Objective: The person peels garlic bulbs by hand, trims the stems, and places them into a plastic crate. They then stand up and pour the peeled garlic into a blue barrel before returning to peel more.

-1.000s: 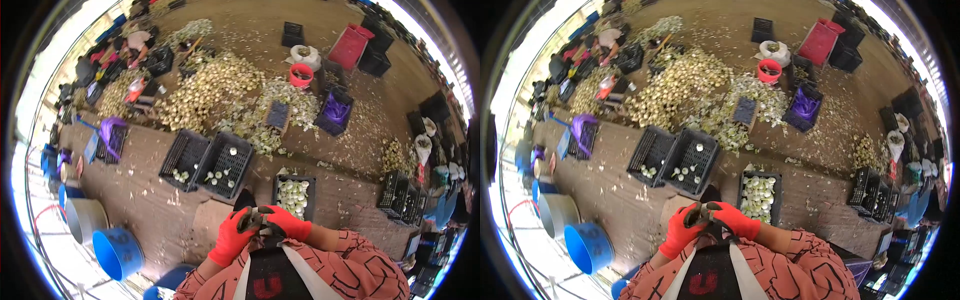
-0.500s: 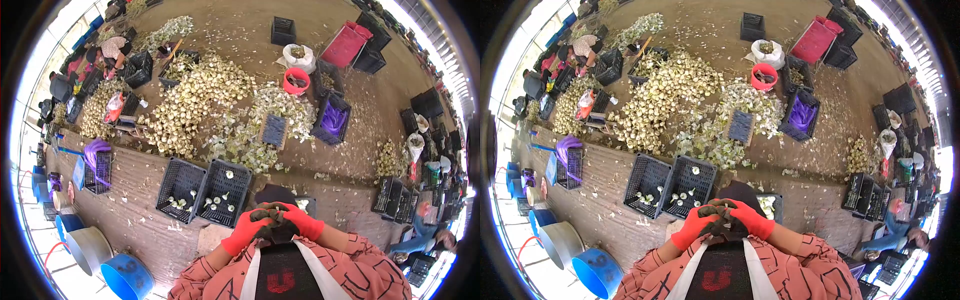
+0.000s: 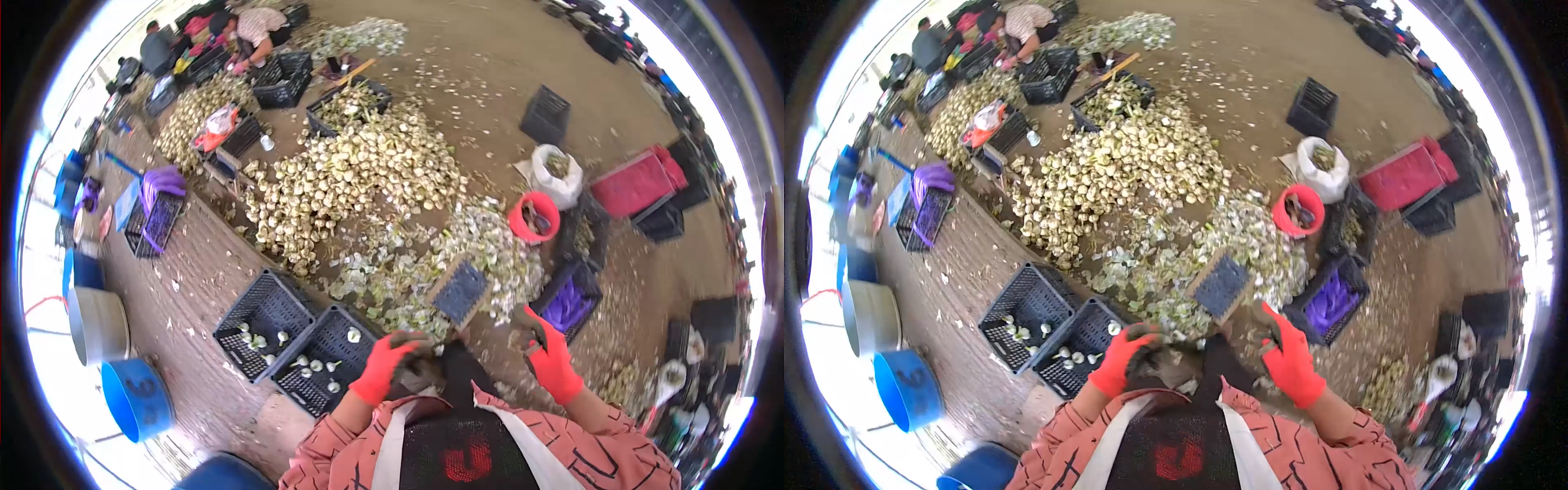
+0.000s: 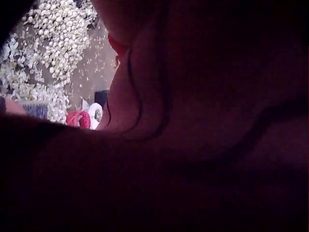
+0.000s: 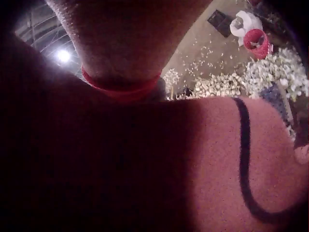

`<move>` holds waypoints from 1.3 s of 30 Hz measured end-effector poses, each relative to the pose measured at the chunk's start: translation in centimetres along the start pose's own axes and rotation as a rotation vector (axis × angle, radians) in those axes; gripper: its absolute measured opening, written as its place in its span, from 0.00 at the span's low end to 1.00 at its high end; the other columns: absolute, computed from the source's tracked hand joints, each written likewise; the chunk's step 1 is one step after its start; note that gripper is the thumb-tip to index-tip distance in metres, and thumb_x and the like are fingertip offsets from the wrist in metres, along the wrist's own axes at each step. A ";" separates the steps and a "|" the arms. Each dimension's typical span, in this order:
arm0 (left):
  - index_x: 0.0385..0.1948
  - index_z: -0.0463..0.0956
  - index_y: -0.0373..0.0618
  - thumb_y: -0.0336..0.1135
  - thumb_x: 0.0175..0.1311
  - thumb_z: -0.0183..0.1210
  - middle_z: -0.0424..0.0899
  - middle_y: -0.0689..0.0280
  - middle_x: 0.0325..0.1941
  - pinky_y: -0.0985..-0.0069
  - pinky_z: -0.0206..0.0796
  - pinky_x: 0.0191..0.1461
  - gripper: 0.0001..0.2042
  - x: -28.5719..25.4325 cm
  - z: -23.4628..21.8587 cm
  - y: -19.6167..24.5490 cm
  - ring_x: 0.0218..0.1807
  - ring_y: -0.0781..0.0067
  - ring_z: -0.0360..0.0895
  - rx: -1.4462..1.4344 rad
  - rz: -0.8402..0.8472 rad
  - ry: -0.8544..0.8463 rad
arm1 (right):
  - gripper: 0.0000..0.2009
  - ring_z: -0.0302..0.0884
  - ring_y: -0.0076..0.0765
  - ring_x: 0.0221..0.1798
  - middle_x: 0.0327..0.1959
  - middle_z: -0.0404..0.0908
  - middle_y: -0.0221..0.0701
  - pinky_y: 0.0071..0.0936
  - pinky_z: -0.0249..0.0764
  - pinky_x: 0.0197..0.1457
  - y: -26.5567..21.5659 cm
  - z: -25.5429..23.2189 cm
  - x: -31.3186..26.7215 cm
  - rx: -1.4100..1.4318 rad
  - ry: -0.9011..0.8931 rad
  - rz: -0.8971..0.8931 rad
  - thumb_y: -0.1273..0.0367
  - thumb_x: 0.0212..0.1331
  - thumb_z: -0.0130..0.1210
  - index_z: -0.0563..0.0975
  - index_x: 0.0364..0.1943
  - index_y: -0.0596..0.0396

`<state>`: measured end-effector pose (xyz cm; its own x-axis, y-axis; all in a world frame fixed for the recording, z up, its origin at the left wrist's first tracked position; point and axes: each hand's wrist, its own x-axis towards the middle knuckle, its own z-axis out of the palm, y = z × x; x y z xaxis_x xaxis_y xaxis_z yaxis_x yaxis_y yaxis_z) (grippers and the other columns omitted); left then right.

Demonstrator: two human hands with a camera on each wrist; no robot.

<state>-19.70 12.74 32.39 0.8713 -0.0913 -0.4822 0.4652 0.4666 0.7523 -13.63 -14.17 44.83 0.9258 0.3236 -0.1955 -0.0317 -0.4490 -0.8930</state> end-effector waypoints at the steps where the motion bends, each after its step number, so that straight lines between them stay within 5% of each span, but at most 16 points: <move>1: 0.42 0.75 0.36 0.29 0.59 0.56 0.80 0.67 0.33 0.82 0.69 0.32 0.11 1.1 0.2 1.0 0.33 0.80 0.75 -0.172 -0.148 0.238 | 0.23 0.71 0.25 0.47 0.44 0.78 0.34 0.23 0.66 0.53 3.3 -1.5 2.8 -0.038 0.029 -0.015 0.73 0.56 0.46 0.64 0.58 0.60; 3: 0.41 0.73 0.38 0.28 0.60 0.54 0.75 0.71 0.27 0.84 0.66 0.25 0.09 3.2 -3.1 -2.7 0.23 0.81 0.71 -0.690 -0.125 0.364 | 0.21 0.72 0.23 0.43 0.40 0.79 0.32 0.24 0.67 0.50 7.1 -3.0 9.9 -0.090 -0.154 0.263 0.71 0.57 0.45 0.66 0.57 0.60; 4: 0.41 0.72 0.39 0.29 0.59 0.55 0.72 0.72 0.24 0.85 0.63 0.21 0.10 3.3 -3.5 -2.7 0.21 0.82 0.68 -0.689 -0.042 0.373 | 0.21 0.73 0.22 0.41 0.39 0.79 0.31 0.24 0.67 0.49 9.1 -3.1 12.8 -0.122 -0.249 0.407 0.70 0.58 0.44 0.67 0.56 0.60; 7: 0.42 0.72 0.39 0.28 0.59 0.55 0.72 0.70 0.26 0.85 0.64 0.24 0.10 5.9 -3.4 0.9 0.23 0.80 0.68 -0.521 0.008 0.498 | 0.19 0.74 0.23 0.33 0.35 0.80 0.33 0.26 0.69 0.41 18.2 0.1 21.0 0.176 -0.336 0.178 0.68 0.55 0.44 0.72 0.52 0.54; 10: 0.43 0.72 0.38 0.26 0.59 0.53 0.74 0.66 0.29 0.85 0.65 0.28 0.10 11.4 -4.7 5.3 0.26 0.78 0.69 -0.454 0.121 0.510 | 0.20 0.75 0.30 0.28 0.29 0.80 0.37 0.30 0.71 0.35 8.9 0.6 28.7 -0.261 -0.512 0.383 0.69 0.50 0.44 0.76 0.50 0.45; 12: 0.44 0.71 0.36 0.25 0.59 0.53 0.75 0.63 0.32 0.84 0.66 0.30 0.11 15.9 -6.7 7.7 0.27 0.77 0.70 -0.459 0.149 0.597 | 0.21 0.75 0.38 0.23 0.25 0.78 0.40 0.33 0.71 0.32 8.2 1.5 32.5 -0.411 -0.436 0.225 0.69 0.45 0.46 0.77 0.48 0.40; 16: 0.45 0.70 0.36 0.25 0.60 0.52 0.77 0.56 0.39 0.79 0.71 0.31 0.12 28.1 -14.7 7.4 0.32 0.67 0.77 -0.592 0.125 0.600 | 0.18 0.77 0.38 0.27 0.31 0.80 0.41 0.32 0.72 0.36 9.9 1.9 41.2 -0.473 -0.368 0.276 0.68 0.47 0.47 0.77 0.46 0.48; 18: 0.43 0.72 0.36 0.31 0.61 0.54 0.80 0.56 0.33 0.68 0.75 0.32 0.11 33.0 -17.5 5.0 0.29 0.63 0.80 -0.565 0.023 0.568 | 0.17 0.78 0.39 0.27 0.33 0.81 0.41 0.32 0.73 0.37 12.7 2.2 43.6 -0.428 -0.378 0.365 0.67 0.48 0.48 0.77 0.45 0.50; 22: 0.40 0.74 0.38 0.44 0.63 0.52 0.81 0.57 0.33 0.67 0.74 0.33 0.16 40.0 -20.4 2.2 0.29 0.62 0.80 -0.645 -0.195 0.462 | 0.16 0.78 0.30 0.34 0.33 0.81 0.37 0.27 0.73 0.38 16.1 6.0 52.0 -0.890 -0.384 0.081 0.65 0.53 0.49 0.77 0.44 0.55; 24: 0.50 0.68 0.41 0.44 0.64 0.50 0.76 0.56 0.48 0.64 0.74 0.41 0.19 41.9 -22.3 0.0 0.44 0.59 0.77 -0.731 -0.355 0.438 | 0.17 0.77 0.37 0.40 0.36 0.80 0.37 0.31 0.71 0.44 18.9 9.3 56.5 -0.812 -0.424 0.162 0.61 0.51 0.52 0.77 0.43 0.54; 26: 0.57 0.62 0.46 0.42 0.63 0.51 0.68 0.57 0.57 0.64 0.70 0.48 0.22 43.6 -24.7 -6.6 0.54 0.59 0.71 -0.587 -0.126 0.513 | 0.18 0.74 0.46 0.47 0.42 0.79 0.40 0.36 0.69 0.51 21.9 13.7 61.3 -0.704 -0.492 0.320 0.56 0.50 0.54 0.78 0.43 0.49; 29: 0.63 0.55 0.54 0.38 0.59 0.54 0.58 0.58 0.64 0.65 0.66 0.54 0.28 45.7 -31.0 -14.3 0.62 0.61 0.63 -0.264 -0.102 0.613 | 0.18 0.75 0.43 0.45 0.42 0.79 0.39 0.33 0.70 0.48 23.5 22.3 67.0 -0.552 -0.601 0.419 0.58 0.49 0.54 0.78 0.43 0.49; 31: 0.64 0.56 0.57 0.33 0.57 0.54 0.61 0.59 0.64 0.71 0.62 0.57 0.30 47.1 -32.0 -5.9 0.60 0.67 0.65 -0.631 -0.263 0.818 | 0.18 0.76 0.38 0.41 0.38 0.80 0.39 0.31 0.71 0.44 28.5 27.7 70.1 -0.482 -0.562 0.274 0.62 0.48 0.54 0.77 0.45 0.52; 33: 0.61 0.59 0.52 0.34 0.60 0.54 0.65 0.60 0.61 0.73 0.62 0.56 0.26 48.4 -36.6 -9.1 0.57 0.69 0.68 -0.119 -0.249 0.808 | 0.20 0.76 0.40 0.41 0.39 0.79 0.41 0.31 0.70 0.45 32.7 33.7 74.3 -0.351 -0.568 0.310 0.62 0.48 0.53 0.76 0.46 0.54; 35: 0.56 0.66 0.44 0.36 0.62 0.54 0.73 0.63 0.55 0.78 0.60 0.56 0.20 50.2 -39.0 -9.7 0.54 0.72 0.70 -0.356 -0.172 0.816 | 0.22 0.75 0.48 0.44 0.45 0.77 0.45 0.35 0.69 0.47 37.9 38.9 78.2 -0.391 -0.514 0.313 0.61 0.47 0.51 0.73 0.48 0.56; 39: 0.55 0.66 0.40 0.35 0.62 0.54 0.74 0.63 0.55 0.79 0.57 0.60 0.21 53.8 -44.1 -15.3 0.57 0.74 0.68 -0.092 -0.107 0.828 | 0.23 0.73 0.54 0.49 0.44 0.76 0.50 0.41 0.68 0.50 43.6 47.5 81.4 -0.852 -0.250 0.173 0.61 0.47 0.52 0.70 0.47 0.61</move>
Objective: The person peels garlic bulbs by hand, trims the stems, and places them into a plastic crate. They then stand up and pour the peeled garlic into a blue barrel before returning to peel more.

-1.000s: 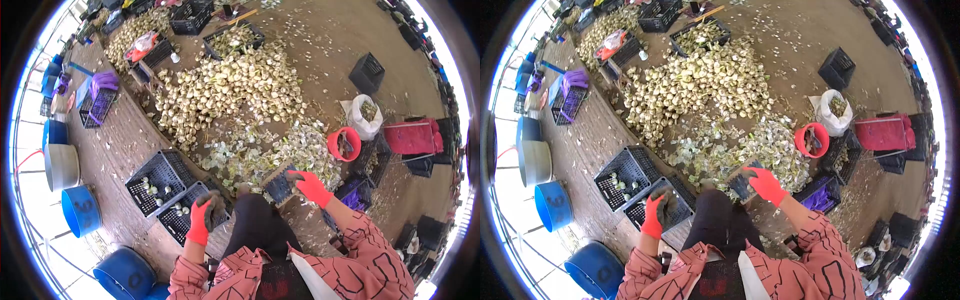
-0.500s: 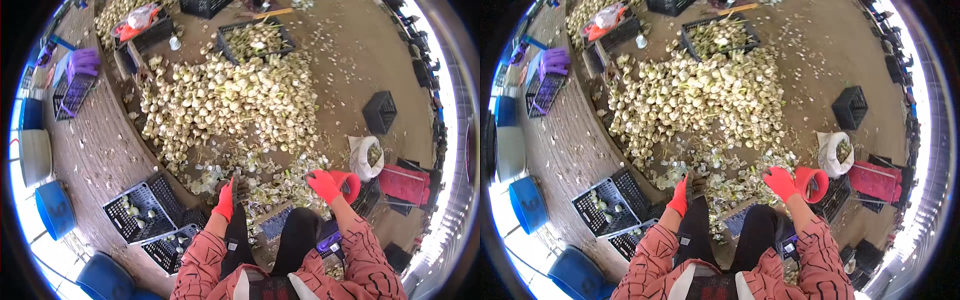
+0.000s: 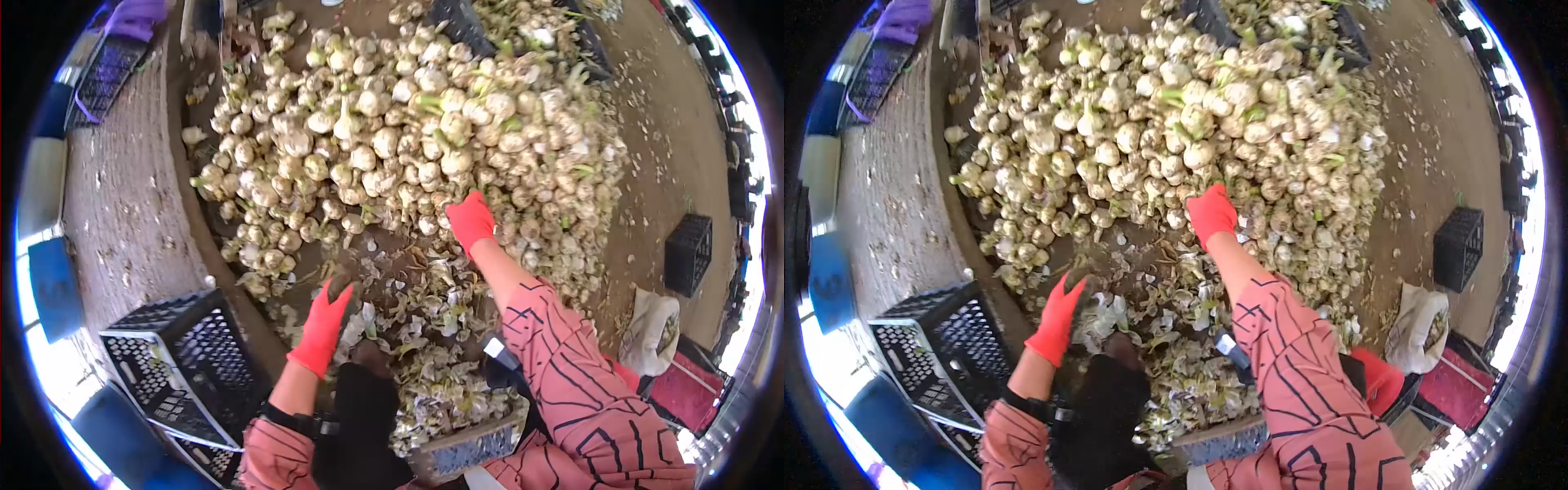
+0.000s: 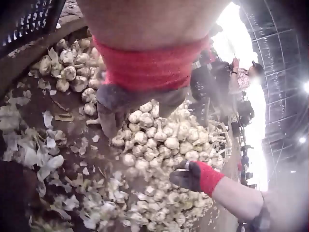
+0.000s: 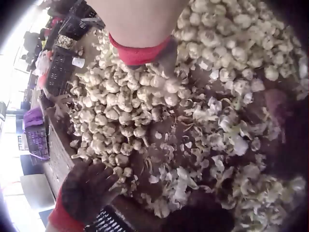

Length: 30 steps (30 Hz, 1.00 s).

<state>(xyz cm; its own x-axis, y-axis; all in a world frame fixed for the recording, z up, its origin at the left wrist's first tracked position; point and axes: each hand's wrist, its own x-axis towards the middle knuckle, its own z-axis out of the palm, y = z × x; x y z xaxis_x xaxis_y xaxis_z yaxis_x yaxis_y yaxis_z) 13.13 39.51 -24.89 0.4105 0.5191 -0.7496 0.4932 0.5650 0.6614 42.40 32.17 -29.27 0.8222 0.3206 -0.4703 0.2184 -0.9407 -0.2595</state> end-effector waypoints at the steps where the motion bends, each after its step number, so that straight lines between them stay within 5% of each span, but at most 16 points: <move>1: 0.55 0.66 0.39 0.36 0.61 0.55 0.74 0.63 0.55 0.78 0.58 0.59 0.21 0.1 0.9 1.5 0.56 0.74 0.69 0.017 0.014 -0.005 | 0.23 0.72 0.54 0.49 0.44 0.76 0.51 0.41 0.68 0.51 0.1 1.3 0.9 -0.037 0.066 -0.005 0.61 0.48 0.52 0.70 0.46 0.62; 3: 0.55 0.67 0.40 0.36 0.62 0.54 0.74 0.64 0.55 0.78 0.59 0.58 0.20 1.8 1.5 0.7 0.54 0.75 0.70 0.088 0.068 -0.044 | 0.22 0.73 0.54 0.48 0.43 0.76 0.49 0.42 0.68 0.50 2.3 2.6 1.6 -0.006 0.115 -0.127 0.62 0.49 0.51 0.70 0.47 0.61; 4: 0.55 0.67 0.41 0.36 0.62 0.54 0.74 0.63 0.54 0.78 0.60 0.57 0.20 2.1 2.1 0.3 0.53 0.75 0.70 -0.140 0.105 -0.144 | 0.22 0.73 0.54 0.48 0.43 0.76 0.49 0.42 0.68 0.49 3.3 2.4 1.6 0.020 0.151 -0.188 0.62 0.50 0.50 0.70 0.48 0.61; 7: 0.55 0.66 0.40 0.36 0.62 0.54 0.74 0.62 0.54 0.78 0.60 0.57 0.21 -0.2 4.5 3.6 0.53 0.74 0.71 -0.015 0.247 -0.223 | 0.23 0.75 0.54 0.45 0.41 0.77 0.47 0.42 0.69 0.48 5.6 0.0 0.9 0.032 0.323 -0.365 0.63 0.51 0.50 0.69 0.51 0.60; 8: 0.56 0.66 0.40 0.36 0.62 0.54 0.74 0.61 0.54 0.77 0.60 0.58 0.21 -1.7 5.2 5.0 0.54 0.74 0.70 0.184 0.423 -0.195 | 0.21 0.75 0.55 0.44 0.41 0.78 0.47 0.40 0.69 0.49 5.2 -2.5 -1.4 0.094 0.355 -0.416 0.63 0.51 0.49 0.72 0.48 0.59; 11: 0.61 0.57 0.43 0.43 0.55 0.60 0.65 0.50 0.61 0.70 0.59 0.61 0.33 -9.6 7.8 8.7 0.61 0.57 0.66 0.490 0.835 -0.164 | 0.16 0.77 0.46 0.42 0.38 0.80 0.44 0.34 0.70 0.46 4.9 -11.3 -10.3 0.499 0.100 -0.643 0.66 0.51 0.50 0.75 0.44 0.59; 13: 0.65 0.48 0.46 0.46 0.47 0.64 0.54 0.43 0.65 0.65 0.59 0.61 0.43 -18.5 9.9 11.5 0.62 0.45 0.62 0.946 0.937 -0.023 | 0.13 0.77 0.31 0.36 0.35 0.81 0.36 0.27 0.71 0.42 5.6 -17.2 -17.8 0.779 -0.176 -0.691 0.70 0.52 0.50 0.77 0.42 0.58; 14: 0.66 0.44 0.47 0.47 0.43 0.66 0.49 0.40 0.66 0.61 0.64 0.57 0.48 -21.4 10.4 11.2 0.59 0.41 0.64 1.055 1.081 0.003 | 0.14 0.76 0.28 0.35 0.34 0.81 0.34 0.25 0.71 0.41 6.5 -19.8 -21.5 0.746 -0.271 -0.722 0.71 0.52 0.50 0.77 0.43 0.58; 15: 0.65 0.48 0.46 0.46 0.41 0.67 0.54 0.42 0.64 0.61 0.67 0.52 0.47 -24.5 11.0 11.0 0.56 0.44 0.67 1.104 1.064 -0.024 | 0.14 0.74 0.25 0.34 0.34 0.81 0.33 0.23 0.71 0.40 7.4 -22.1 -25.1 0.715 -0.360 -0.753 0.72 0.52 0.51 0.76 0.44 0.59; 17: 0.63 0.51 0.44 0.46 0.40 0.68 0.58 0.43 0.61 0.63 0.70 0.47 0.46 -28.8 11.4 9.1 0.53 0.48 0.71 1.134 1.478 0.043 | 0.15 0.74 0.21 0.33 0.34 0.80 0.31 0.20 0.70 0.39 9.6 -25.2 -31.0 0.833 -0.534 -0.770 0.72 0.53 0.52 0.76 0.45 0.61; 20: 0.59 0.55 0.35 0.46 0.37 0.69 0.63 0.46 0.57 0.66 0.69 0.43 0.45 -35.6 12.0 4.9 0.48 0.52 0.73 1.074 1.526 0.175 | 0.18 0.74 0.20 0.34 0.35 0.79 0.32 0.18 0.71 0.39 14.3 -25.3 -37.5 1.350 -0.890 -0.688 0.67 0.53 0.57 0.74 0.47 0.63; 22: 0.60 0.50 0.34 0.43 0.32 0.74 0.63 0.44 0.55 0.60 0.66 0.48 0.51 -38.8 12.7 1.4 0.51 0.44 0.70 1.009 1.502 0.210 | 0.21 0.74 0.21 0.37 0.37 0.79 0.31 0.19 0.71 0.41 17.0 -23.4 -40.3 1.369 -0.899 -0.684 0.65 0.52 0.60 0.73 0.48 0.62; 26: 0.60 0.48 0.35 0.39 0.32 0.74 0.64 0.45 0.54 0.60 0.66 0.48 0.51 -42.6 15.3 -4.9 0.50 0.44 0.70 0.893 1.451 0.305 | 0.23 0.72 0.20 0.44 0.43 0.77 0.29 0.21 0.70 0.48 20.8 -20.2 -43.4 1.339 -1.008 -0.778 0.62 0.52 0.61 0.72 0.49 0.61; 29: 0.58 0.52 0.30 0.46 0.34 0.73 0.67 0.43 0.53 0.66 0.70 0.41 0.49 -42.9 15.7 -8.2 0.46 0.48 0.73 0.722 1.503 0.245 | 0.20 0.73 0.21 0.44 0.42 0.78 0.29 0.21 0.70 0.47 22.8 -20.8 -44.6 1.188 -0.996 -0.850 0.63 0.55 0.59 0.73 0.48 0.61; 30: 0.60 0.49 0.33 0.40 0.41 0.71 0.65 0.45 0.56 0.67 0.68 0.49 0.46 -43.7 16.0 -8.6 0.52 0.51 0.72 0.587 1.352 0.111 | 0.19 0.73 0.21 0.43 0.41 0.78 0.29 0.21 0.70 0.47 23.2 -20.9 -45.0 1.130 -0.969 -0.890 0.63 0.55 0.59 0.74 0.47 0.60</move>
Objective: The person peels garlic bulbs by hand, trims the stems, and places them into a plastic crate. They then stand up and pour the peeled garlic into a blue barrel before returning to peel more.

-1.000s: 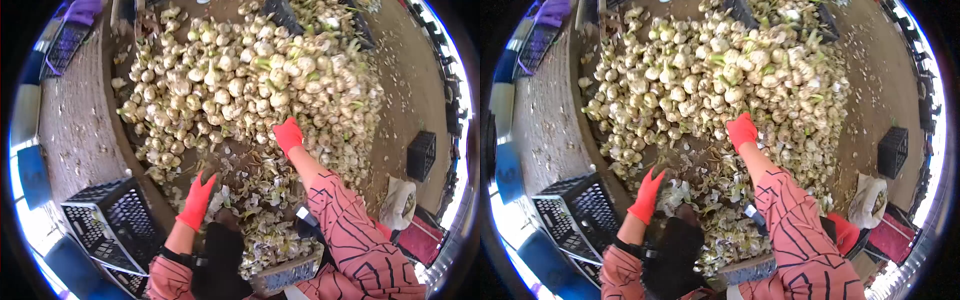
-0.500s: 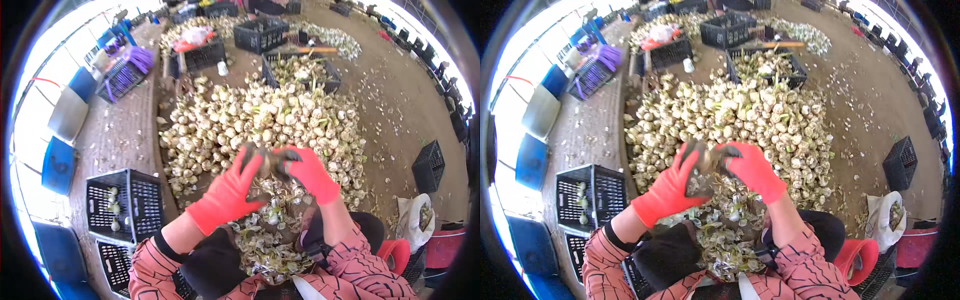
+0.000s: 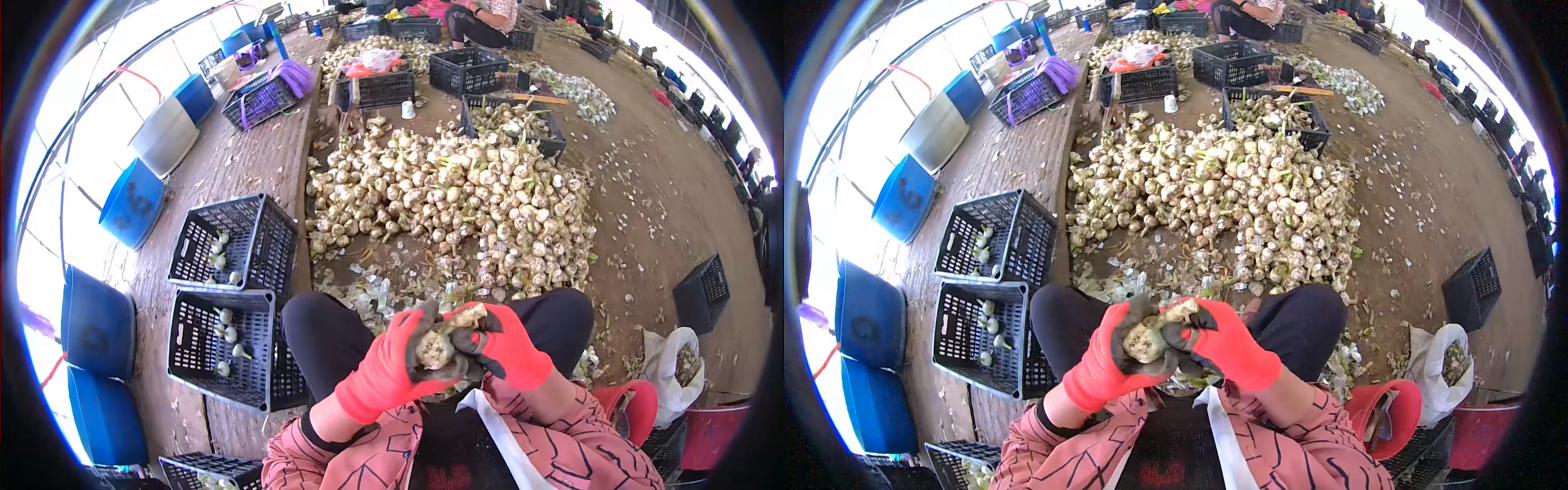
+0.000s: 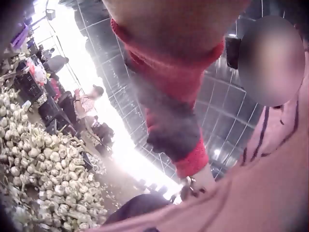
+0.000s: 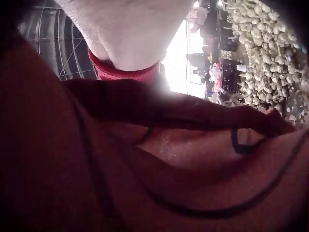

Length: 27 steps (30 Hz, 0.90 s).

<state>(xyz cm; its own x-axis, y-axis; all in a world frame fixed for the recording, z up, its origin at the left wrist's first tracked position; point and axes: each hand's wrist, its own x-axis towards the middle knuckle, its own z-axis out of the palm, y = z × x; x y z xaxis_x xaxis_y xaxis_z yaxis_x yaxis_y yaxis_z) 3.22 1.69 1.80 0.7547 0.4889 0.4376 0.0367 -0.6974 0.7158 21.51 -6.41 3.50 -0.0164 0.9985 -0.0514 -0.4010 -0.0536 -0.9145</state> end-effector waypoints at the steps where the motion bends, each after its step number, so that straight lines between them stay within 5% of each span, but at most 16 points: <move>1: 0.60 0.49 0.34 0.37 0.43 0.70 0.65 0.47 0.57 0.67 0.66 0.52 0.44 -0.4 0.4 0.5 0.54 0.54 0.71 -0.245 -0.073 0.037 | 0.18 0.73 0.21 0.43 0.41 0.78 0.29 0.21 0.70 0.47 0.2 0.0 -0.5 -0.084 -0.013 -0.066 0.64 0.56 0.58 0.74 0.47 0.60; 3: 0.61 0.49 0.35 0.32 0.47 0.67 0.65 0.50 0.59 0.69 0.62 0.57 0.41 -1.3 1.5 1.2 0.58 0.59 0.68 -0.740 -0.216 0.108 | 0.17 0.73 0.21 0.42 0.40 0.79 0.29 0.21 0.70 0.47 1.3 -0.3 -1.2 -0.254 -0.032 -0.199 0.65 0.56 0.57 0.74 0.47 0.60; 8: 0.60 0.53 0.34 0.27 0.51 0.62 0.65 0.54 0.58 0.68 0.58 0.60 0.34 -2.0 0.8 2.1 0.59 0.65 0.66 -0.495 -0.130 0.091 | 0.18 0.75 0.23 0.38 0.37 0.80 0.34 0.26 0.71 0.44 -0.1 1.4 -1.3 -0.265 0.022 -0.002 0.66 0.52 0.60 0.73 0.45 0.59; 11: 0.58 0.56 0.35 0.27 0.53 0.60 0.68 0.55 0.56 0.72 0.61 0.56 0.30 -2.1 1.1 1.2 0.56 0.70 0.68 -0.579 -0.167 0.092 | 0.19 0.77 0.33 0.39 0.36 0.79 0.39 0.28 0.71 0.42 0.6 0.8 -1.4 -0.593 0.049 -0.049 0.67 0.48 0.61 0.73 0.45 0.58; 12: 0.57 0.58 0.37 0.31 0.59 0.55 0.74 0.58 0.47 0.79 0.68 0.43 0.25 -1.5 0.8 2.1 0.41 0.76 0.75 -1.037 -0.564 0.082 | 0.19 0.76 0.44 0.41 0.39 0.77 0.41 0.32 0.72 0.41 1.3 1.3 -1.6 -0.853 0.117 -0.240 0.70 0.44 0.60 0.74 0.44 0.56; 13: 0.57 0.58 0.38 0.35 0.63 0.49 0.76 0.61 0.37 0.85 0.66 0.27 0.22 -0.9 0.0 1.8 0.25 0.82 0.72 -1.233 -0.681 0.010 | 0.19 0.76 0.46 0.41 0.39 0.77 0.41 0.33 0.72 0.40 1.6 1.6 -1.7 -1.005 0.168 -0.321 0.71 0.43 0.59 0.74 0.44 0.56; 15: 0.58 0.57 0.38 0.38 0.65 0.47 0.76 0.63 0.31 0.85 0.62 0.19 0.22 -0.5 0.2 0.3 0.16 0.83 0.68 -1.546 -0.696 -0.029 | 0.20 0.75 0.50 0.40 0.40 0.76 0.41 0.35 0.72 0.39 1.8 2.1 -1.6 -1.309 0.267 -0.488 0.71 0.41 0.58 0.74 0.44 0.54; 16: 0.59 0.56 0.39 0.33 0.63 0.50 0.75 0.62 0.39 0.84 0.65 0.24 0.24 -0.6 0.5 -0.7 0.23 0.81 0.72 -1.726 -0.613 -0.064 | 0.21 0.75 0.48 0.39 0.42 0.76 0.40 0.36 0.72 0.40 2.0 1.8 -1.4 -1.332 0.260 -0.409 0.73 0.40 0.57 0.73 0.45 0.55; 19: 0.60 0.55 0.40 0.30 0.60 0.54 0.71 0.61 0.48 0.82 0.68 0.29 0.26 -0.8 1.3 1.1 0.32 0.77 0.74 -1.053 -0.610 0.213 | 0.17 0.76 0.46 0.41 0.42 0.76 0.41 0.34 0.72 0.44 0.6 1.6 -0.1 -1.384 0.176 -0.647 0.72 0.41 0.58 0.74 0.41 0.60; 21: 0.58 0.56 0.42 0.30 0.58 0.55 0.70 0.60 0.49 0.77 0.70 0.39 0.26 -1.7 2.1 -0.9 0.40 0.74 0.74 -0.644 -0.180 0.162 | 0.14 0.76 0.42 0.42 0.43 0.76 0.39 0.33 0.70 0.48 1.9 0.7 -0.1 -0.853 0.080 -0.430 0.72 0.44 0.56 0.75 0.37 0.61; 22: 0.58 0.57 0.40 0.33 0.60 0.54 0.72 0.61 0.45 0.78 0.70 0.38 0.25 -2.0 1.0 -0.9 0.38 0.75 0.75 -0.936 -0.533 0.033 | 0.12 0.75 0.40 0.43 0.43 0.76 0.38 0.32 0.69 0.49 2.6 0.2 -0.1 -0.587 0.038 -0.324 0.72 0.45 0.55 0.76 0.36 0.62; 23: 0.55 0.59 0.40 0.38 0.61 0.51 0.73 0.61 0.39 0.80 0.66 0.32 0.22 -1.4 0.8 -0.7 0.32 0.76 0.73 -1.130 -0.675 -0.012 | 0.11 0.74 0.37 0.44 0.44 0.76 0.37 0.31 0.68 0.50 3.0 -0.4 -0.1 -0.349 0.017 -0.235 0.71 0.46 0.54 0.76 0.35 0.61; 25: 0.51 0.65 0.38 0.48 0.64 0.45 0.75 0.61 0.28 0.84 0.59 0.21 0.23 -1.0 0.7 -1.0 0.21 0.78 0.70 -1.256 -0.729 -0.086 | 0.09 0.73 0.33 0.46 0.45 0.76 0.36 0.30 0.66 0.53 2.9 -1.4 0.5 0.113 -0.042 -0.059 0.71 0.49 0.51 0.77 0.32 0.61; 27: 0.49 0.67 0.38 0.54 0.66 0.41 0.75 0.61 0.22 0.86 0.55 0.16 0.25 -0.3 -0.9 0.2 0.15 0.80 0.68 -1.210 -0.757 -0.170 | 0.13 0.70 0.27 0.49 0.47 0.75 0.35 0.27 0.65 0.54 3.0 -0.6 0.2 -0.018 0.062 -0.063 0.70 0.50 0.48 0.75 0.38 0.62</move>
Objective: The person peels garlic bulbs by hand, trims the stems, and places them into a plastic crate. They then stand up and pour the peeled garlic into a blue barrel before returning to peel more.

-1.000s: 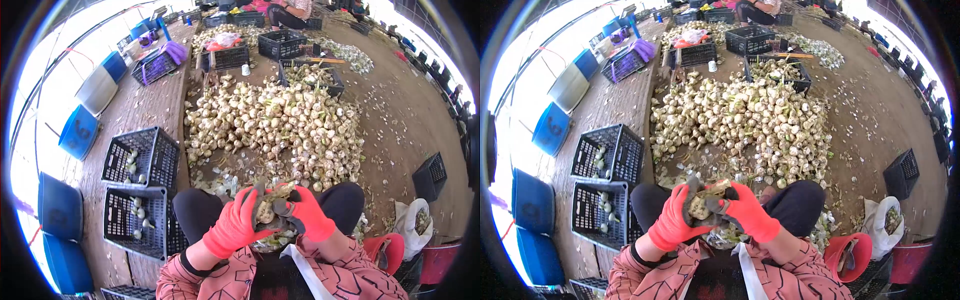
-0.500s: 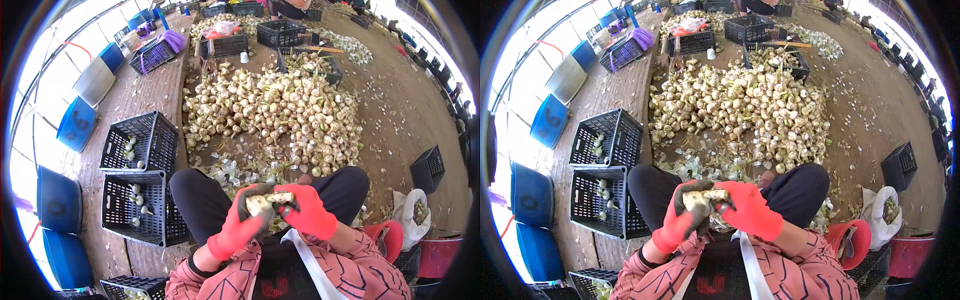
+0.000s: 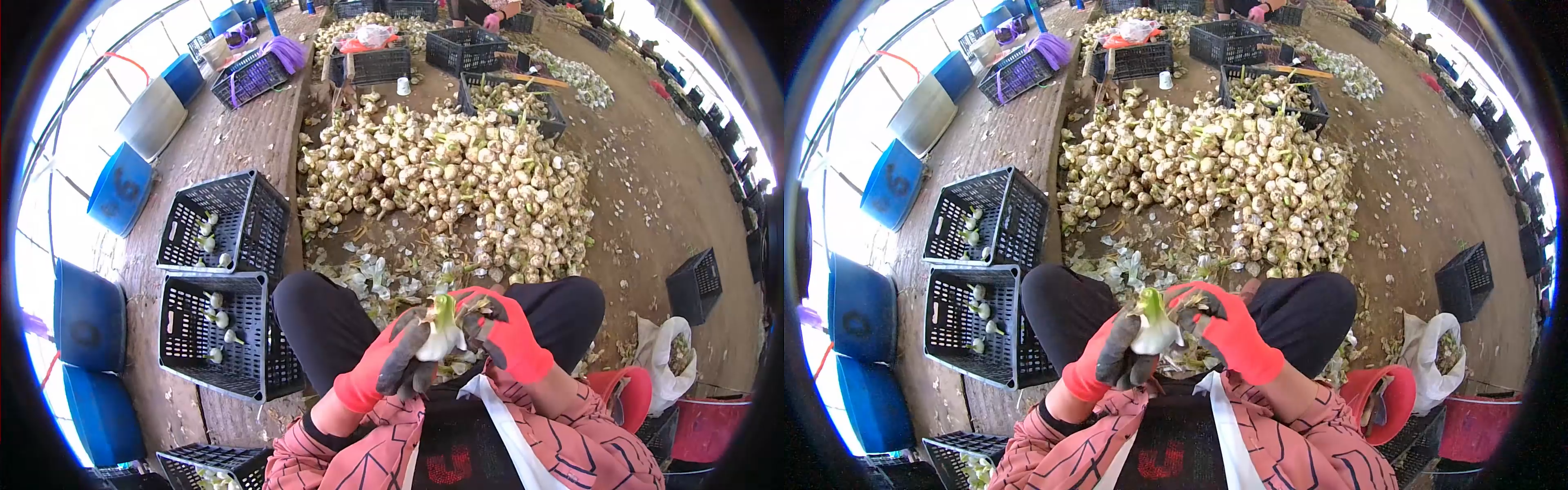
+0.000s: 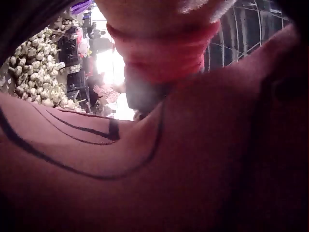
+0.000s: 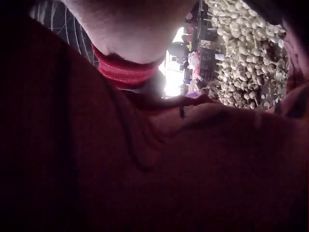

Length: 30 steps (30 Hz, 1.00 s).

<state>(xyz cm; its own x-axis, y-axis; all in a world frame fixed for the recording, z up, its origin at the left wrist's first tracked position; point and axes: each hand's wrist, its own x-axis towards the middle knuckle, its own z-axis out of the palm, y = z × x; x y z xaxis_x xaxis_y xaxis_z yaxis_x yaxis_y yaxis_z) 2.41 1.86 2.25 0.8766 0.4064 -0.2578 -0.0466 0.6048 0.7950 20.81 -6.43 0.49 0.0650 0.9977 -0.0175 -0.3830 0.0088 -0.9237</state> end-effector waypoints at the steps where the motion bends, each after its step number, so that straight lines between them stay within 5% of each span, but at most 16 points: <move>1: 0.50 0.66 0.38 0.54 0.66 0.42 0.75 0.61 0.22 0.86 0.54 0.15 0.25 -0.2 -0.4 -0.4 0.15 0.79 0.68 -0.024 -0.014 0.042 | 0.14 0.70 0.26 0.49 0.48 0.75 0.36 0.26 0.65 0.55 0.0 0.5 -0.3 -0.048 0.036 0.004 0.70 0.50 0.49 0.74 0.41 0.62; 3: 0.51 0.65 0.38 0.53 0.66 0.43 0.75 0.61 0.21 0.87 0.54 0.15 0.25 -0.1 -1.3 -1.4 0.14 0.79 0.68 -0.070 -0.029 0.122 | 0.20 0.70 0.25 0.49 0.49 0.74 0.35 0.27 0.65 0.56 0.4 0.4 -0.6 -0.032 0.028 -0.043 0.70 0.49 0.53 0.71 0.49 0.61; 6: 0.52 0.61 0.41 0.36 0.66 0.48 0.76 0.63 0.32 0.83 0.66 0.21 0.16 -0.5 -0.9 -2.3 0.20 0.79 0.72 -0.092 0.049 0.229 | 0.24 0.71 0.27 0.50 0.49 0.75 0.35 0.29 0.67 0.55 0.2 0.5 -1.1 -0.342 0.063 -0.093 0.70 0.47 0.57 0.69 0.53 0.58; 8: 0.53 0.59 0.41 0.31 0.55 0.59 0.72 0.61 0.45 0.81 0.70 0.37 0.24 0.4 -0.8 -3.6 0.37 0.77 0.74 0.079 0.213 0.216 | 0.24 0.75 0.38 0.49 0.48 0.75 0.38 0.32 0.69 0.53 -0.6 1.4 -0.5 -0.596 0.037 -0.091 0.75 0.42 0.58 0.73 0.51 0.53; 10: 0.53 0.59 0.39 0.32 0.46 0.68 0.73 0.60 0.46 0.78 0.68 0.44 0.32 1.1 0.2 -4.0 0.42 0.75 0.73 0.560 0.593 0.333 | 0.23 0.74 0.45 0.49 0.47 0.75 0.39 0.33 0.70 0.52 -0.9 1.4 -0.3 -0.827 -0.010 -0.240 0.77 0.40 0.58 0.75 0.48 0.51; 13: 0.53 0.60 0.36 0.30 0.40 0.72 0.73 0.61 0.47 0.75 0.66 0.50 0.36 -0.4 0.4 -4.0 0.46 0.74 0.72 0.773 0.456 0.421 | 0.19 0.74 0.47 0.48 0.45 0.76 0.38 0.35 0.69 0.52 -1.3 0.5 -0.1 -0.888 -0.063 -0.434 0.80 0.39 0.55 0.77 0.40 0.52; 14: 0.53 0.60 0.37 0.30 0.40 0.72 0.72 0.62 0.48 0.75 0.65 0.52 0.36 -0.5 0.1 -3.6 0.48 0.75 0.71 0.760 0.429 0.330 | 0.18 0.75 0.46 0.47 0.45 0.76 0.38 0.35 0.69 0.53 -1.4 0.2 0.0 -0.885 -0.104 -0.485 0.80 0.39 0.55 0.77 0.39 0.53; 18: 0.55 0.60 0.38 0.26 0.41 0.70 0.72 0.64 0.50 0.75 0.63 0.55 0.36 0.0 -1.3 -2.0 0.51 0.75 0.70 0.471 0.287 -0.007 | 0.14 0.75 0.35 0.48 0.45 0.76 0.37 0.32 0.69 0.52 0.3 -0.6 -0.4 0.415 0.014 0.157 0.78 0.44 0.54 0.74 0.39 0.60; 20: 0.57 0.59 0.39 0.22 0.45 0.66 0.73 0.63 0.50 0.76 0.64 0.54 0.34 0.5 -1.9 -1.4 0.51 0.73 0.71 0.388 0.323 -0.127 | 0.13 0.74 0.32 0.47 0.42 0.77 0.38 0.30 0.70 0.50 -0.9 0.7 -0.7 0.344 0.185 0.220 0.77 0.46 0.53 0.74 0.40 0.62; 21: 0.58 0.58 0.39 0.22 0.51 0.60 0.72 0.62 0.52 0.74 0.65 0.53 0.30 0.5 -1.3 -0.6 0.52 0.72 0.71 0.071 0.204 -0.127 | 0.14 0.74 0.32 0.47 0.41 0.78 0.37 0.29 0.69 0.50 -1.3 1.1 -0.7 0.291 0.253 0.221 0.77 0.46 0.53 0.74 0.40 0.62; 22: 0.59 0.57 0.38 0.23 0.56 0.56 0.71 0.60 0.54 0.73 0.66 0.53 0.27 0.4 -0.8 0.2 0.52 0.71 0.71 -0.047 -0.021 -0.002 | 0.14 0.74 0.31 0.46 0.41 0.78 0.37 0.29 0.69 0.50 -1.5 1.4 -0.8 0.239 0.321 0.221 0.77 0.46 0.53 0.74 0.40 0.62; 23: 0.59 0.56 0.37 0.25 0.58 0.56 0.71 0.60 0.53 0.74 0.66 0.52 0.27 0.6 -0.9 -0.1 0.52 0.72 0.71 -0.042 0.022 0.056 | 0.14 0.74 0.32 0.45 0.37 0.79 0.34 0.29 0.69 0.49 -0.4 0.3 -0.9 0.329 0.329 0.181 0.78 0.45 0.55 0.74 0.40 0.60; 26: 0.58 0.56 0.35 0.30 0.61 0.56 0.74 0.62 0.48 0.77 0.66 0.49 0.25 2.7 0.7 -3.7 0.49 0.75 0.71 -0.108 0.330 0.409 | 0.15 0.74 0.34 0.45 0.37 0.78 0.34 0.31 0.69 0.50 1.7 1.9 -0.3 -0.494 0.421 -0.231 0.77 0.43 0.57 0.75 0.40 0.58; 27: 0.56 0.60 0.35 0.40 0.64 0.52 0.74 0.63 0.46 0.79 0.65 0.47 0.23 3.1 1.0 -3.8 0.47 0.76 0.71 0.098 0.443 0.446 | 0.15 0.74 0.37 0.47 0.40 0.77 0.36 0.32 0.68 0.52 1.0 2.7 -0.3 -0.703 0.295 -0.416 0.78 0.42 0.58 0.75 0.39 0.57; 28: 0.52 0.66 0.36 0.51 0.68 0.43 0.76 0.63 0.41 0.79 0.66 0.45 0.25 3.4 0.5 -3.1 0.41 0.76 0.72 0.263 0.452 0.469 | 0.16 0.74 0.42 0.48 0.45 0.75 0.37 0.34 0.67 0.55 1.4 2.5 -1.0 -0.750 0.203 -0.248 0.74 0.44 0.59 0.75 0.41 0.54; 30: 0.47 0.70 0.37 0.59 0.67 0.34 0.78 0.62 0.32 0.83 0.66 0.31 0.30 3.3 0.0 -1.4 0.27 0.78 0.73 -0.290 0.203 0.470 | 0.18 0.75 0.42 0.47 0.45 0.76 0.38 0.33 0.70 0.50 3.0 0.1 -1.1 0.012 -0.044 -0.136 0.67 0.48 0.59 0.73 0.45 0.52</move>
<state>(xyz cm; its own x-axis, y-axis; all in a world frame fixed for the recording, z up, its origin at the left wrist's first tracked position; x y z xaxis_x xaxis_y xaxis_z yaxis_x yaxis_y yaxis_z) 5.41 2.32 0.26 0.5328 0.7537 -0.3849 -0.3783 0.6189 0.6883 19.53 -7.51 -2.22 0.0769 0.9893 0.1240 -0.3842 0.1442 -0.9119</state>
